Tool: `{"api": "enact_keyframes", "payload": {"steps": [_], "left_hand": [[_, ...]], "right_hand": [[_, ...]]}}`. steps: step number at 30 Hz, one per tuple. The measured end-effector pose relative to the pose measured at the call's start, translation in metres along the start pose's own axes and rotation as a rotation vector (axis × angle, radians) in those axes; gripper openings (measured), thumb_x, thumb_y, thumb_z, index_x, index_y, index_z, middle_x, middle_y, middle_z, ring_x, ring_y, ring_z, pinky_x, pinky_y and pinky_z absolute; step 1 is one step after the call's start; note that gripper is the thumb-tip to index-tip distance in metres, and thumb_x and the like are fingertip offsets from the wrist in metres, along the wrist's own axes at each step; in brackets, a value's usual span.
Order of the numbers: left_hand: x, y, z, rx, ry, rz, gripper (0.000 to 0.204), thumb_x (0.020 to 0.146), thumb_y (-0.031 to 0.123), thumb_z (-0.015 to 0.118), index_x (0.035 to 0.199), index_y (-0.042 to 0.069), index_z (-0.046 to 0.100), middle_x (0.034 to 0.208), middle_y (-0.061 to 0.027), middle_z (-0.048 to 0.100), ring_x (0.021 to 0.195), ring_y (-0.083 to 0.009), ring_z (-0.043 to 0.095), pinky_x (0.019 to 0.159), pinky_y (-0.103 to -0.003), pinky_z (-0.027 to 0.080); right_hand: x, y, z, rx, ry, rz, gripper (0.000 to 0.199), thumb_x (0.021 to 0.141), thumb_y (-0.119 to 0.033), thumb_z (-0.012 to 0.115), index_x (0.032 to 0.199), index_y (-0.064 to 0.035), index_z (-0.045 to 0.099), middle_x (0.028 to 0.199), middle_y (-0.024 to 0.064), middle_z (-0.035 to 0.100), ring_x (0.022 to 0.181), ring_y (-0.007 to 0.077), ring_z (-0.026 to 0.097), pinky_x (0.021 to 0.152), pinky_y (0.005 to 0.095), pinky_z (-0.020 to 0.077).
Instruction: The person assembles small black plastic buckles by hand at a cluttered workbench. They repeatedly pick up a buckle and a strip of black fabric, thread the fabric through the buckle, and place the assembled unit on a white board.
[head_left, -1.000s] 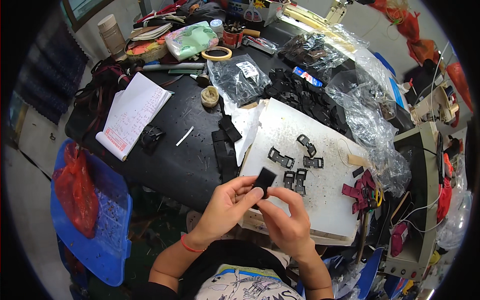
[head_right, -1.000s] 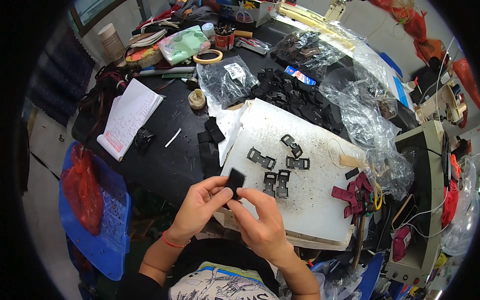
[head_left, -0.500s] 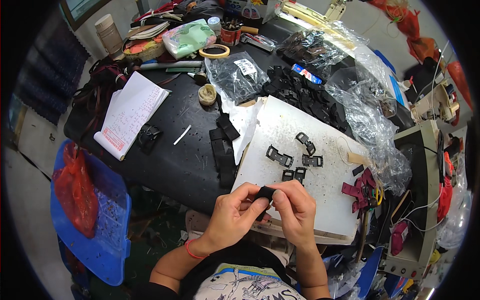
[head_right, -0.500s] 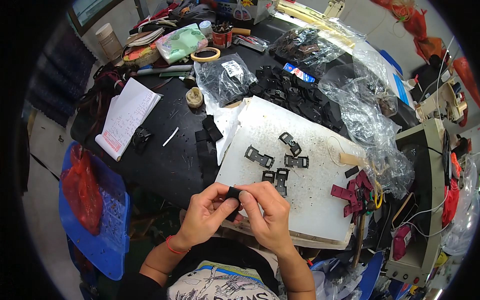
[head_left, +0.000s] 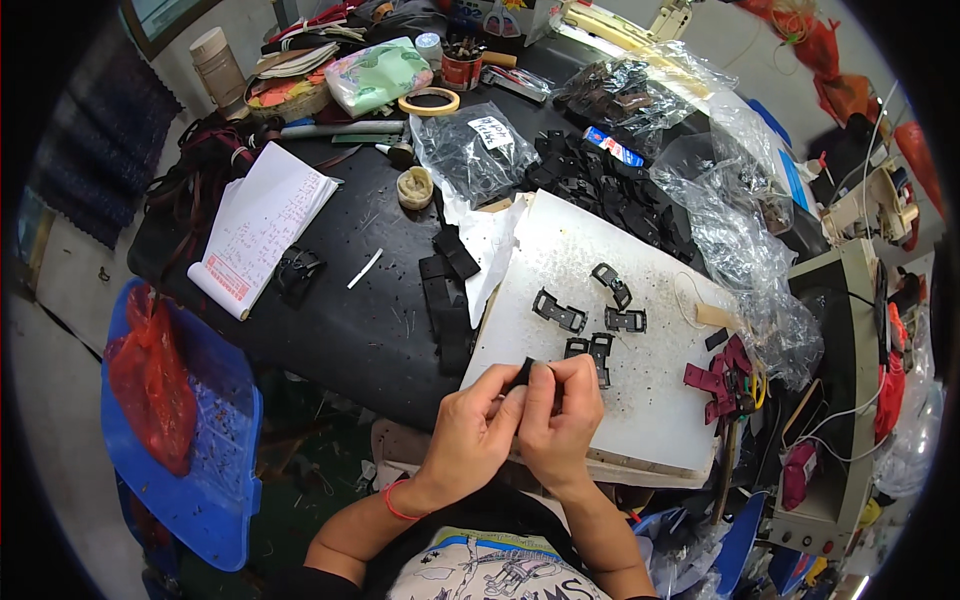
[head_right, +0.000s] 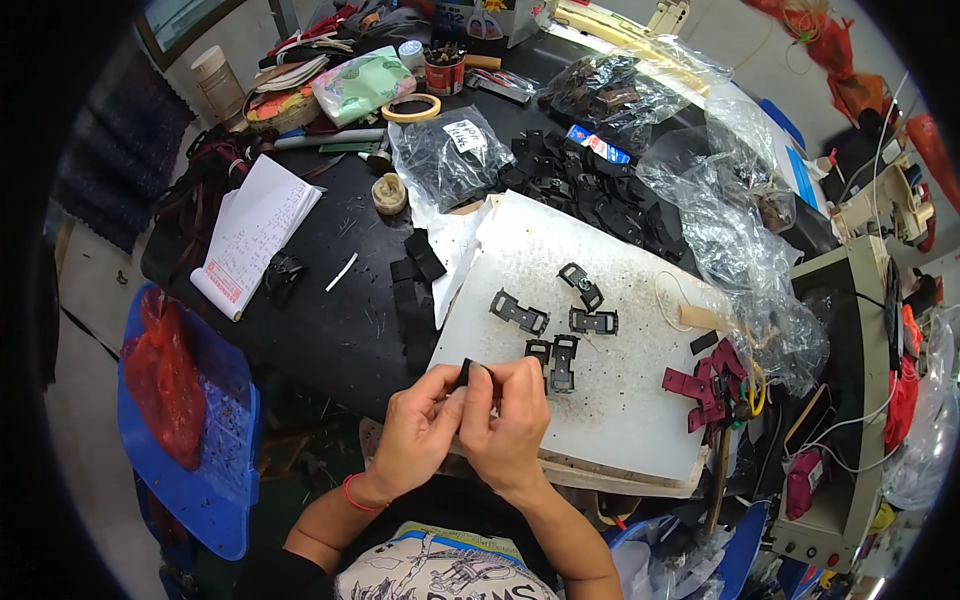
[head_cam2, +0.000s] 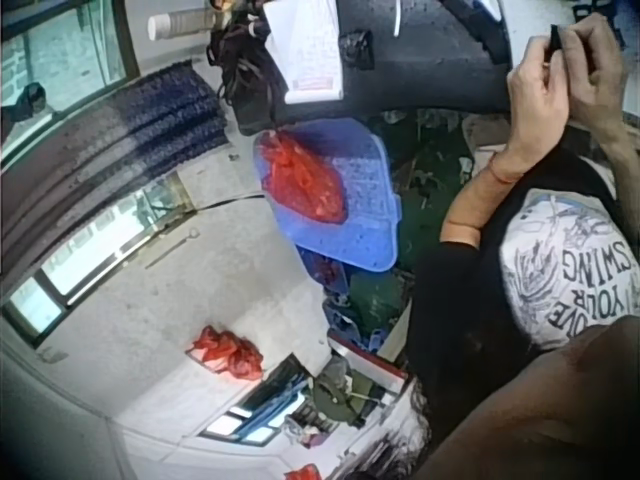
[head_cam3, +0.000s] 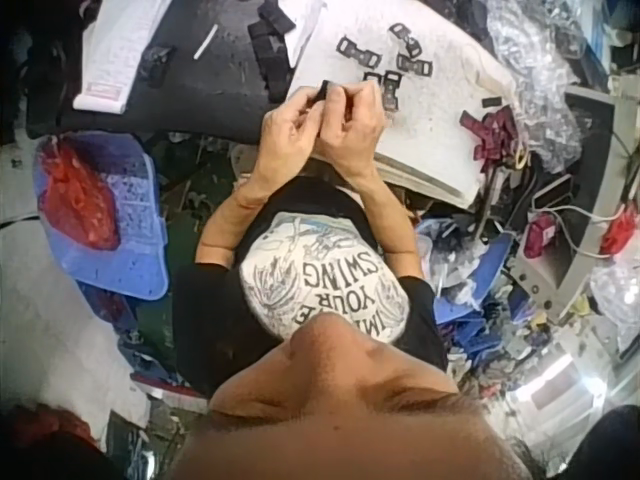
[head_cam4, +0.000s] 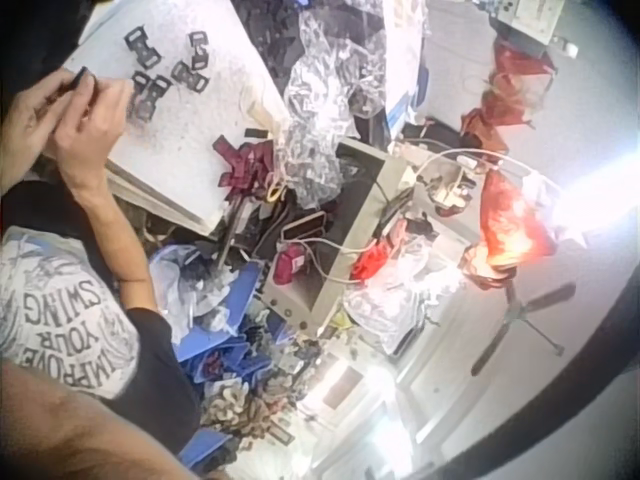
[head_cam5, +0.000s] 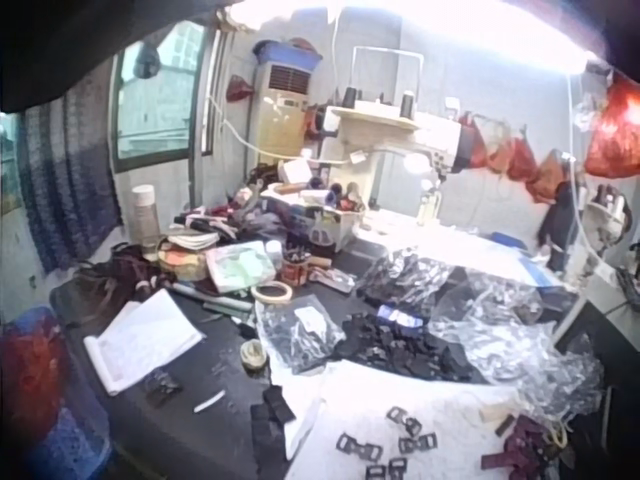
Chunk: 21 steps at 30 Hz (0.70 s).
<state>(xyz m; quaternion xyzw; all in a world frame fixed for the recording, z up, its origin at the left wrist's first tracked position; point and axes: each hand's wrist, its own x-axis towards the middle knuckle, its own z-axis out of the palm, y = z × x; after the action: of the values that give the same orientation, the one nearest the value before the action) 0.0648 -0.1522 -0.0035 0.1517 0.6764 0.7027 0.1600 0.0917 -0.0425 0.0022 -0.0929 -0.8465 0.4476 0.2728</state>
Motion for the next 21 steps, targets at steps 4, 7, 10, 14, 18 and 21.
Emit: {"api": "enact_keyframes", "payload": {"steps": [4,7,10,14,18,21], "left_hand": [[0.006,0.005,-0.003,0.021,0.109,-0.007,0.013,0.091,0.008,0.055,0.099,-0.003,0.056,0.076,-0.0098,0.063,0.063,-0.0097,0.060,0.055,-0.025,0.047],[0.004,-0.004,-0.010,0.199,0.118,0.079,0.013,0.091,0.009,0.056,0.096,-0.002,0.057,0.077,-0.0078,0.063,0.065,-0.0086,0.059,0.056,-0.025,0.047],[0.006,-0.001,-0.015,0.080,0.061,-0.081,0.014,0.090,0.009,0.056,0.099,-0.002,0.058,0.081,-0.0063,0.064,0.069,-0.0078,0.059,0.059,-0.025,0.048],[-0.002,0.006,-0.019,-0.275,-0.070,-0.261,0.031,0.091,0.008,0.055,0.120,-0.003,0.050,0.089,-0.0084,0.065,0.078,-0.0087,0.060,0.069,-0.025,0.050],[-0.006,0.009,-0.027,-0.327,-0.196,-0.267,0.047,0.092,0.003,0.052,0.136,-0.005,0.035,0.096,-0.0116,0.063,0.089,-0.0124,0.060,0.083,-0.027,0.050],[-0.007,0.009,-0.029,-0.382,-0.259,-0.253,0.044,0.093,0.001,0.051,0.134,-0.005,0.038,0.099,-0.0123,0.064,0.093,-0.0138,0.061,0.086,-0.027,0.050]], "right_hand": [[0.008,-0.002,-0.003,0.154,-0.153,0.115,0.007,0.085,-0.006,0.063,0.085,0.0006,0.060,0.072,0.0081,0.054,0.056,0.0144,0.053,0.049,0.0261,0.0421],[0.010,-0.001,-0.009,0.211,-0.267,0.189,0.006,0.085,-0.005,0.062,0.086,0.0004,0.061,0.070,0.0079,0.056,0.056,0.0140,0.054,0.050,0.0263,0.0433],[0.014,-0.002,-0.009,0.077,-0.265,0.027,0.005,0.085,-0.004,0.062,0.085,0.0006,0.060,0.070,0.0082,0.058,0.055,0.0143,0.054,0.050,0.0277,0.0431],[0.013,0.009,-0.007,-0.089,-0.126,-0.105,0.009,0.085,-0.005,0.063,0.079,0.0009,0.058,0.069,0.0084,0.058,0.053,0.0152,0.053,0.048,0.0291,0.0413],[0.015,0.008,-0.015,0.065,-0.181,0.153,0.014,0.084,-0.006,0.064,0.074,0.0004,0.057,0.065,0.0079,0.055,0.053,0.0160,0.051,0.048,0.0293,0.0394],[0.019,0.007,-0.020,0.013,-0.208,0.110,0.013,0.084,-0.007,0.065,0.075,0.0003,0.059,0.064,0.0078,0.055,0.053,0.0155,0.050,0.048,0.0279,0.0387]]}}
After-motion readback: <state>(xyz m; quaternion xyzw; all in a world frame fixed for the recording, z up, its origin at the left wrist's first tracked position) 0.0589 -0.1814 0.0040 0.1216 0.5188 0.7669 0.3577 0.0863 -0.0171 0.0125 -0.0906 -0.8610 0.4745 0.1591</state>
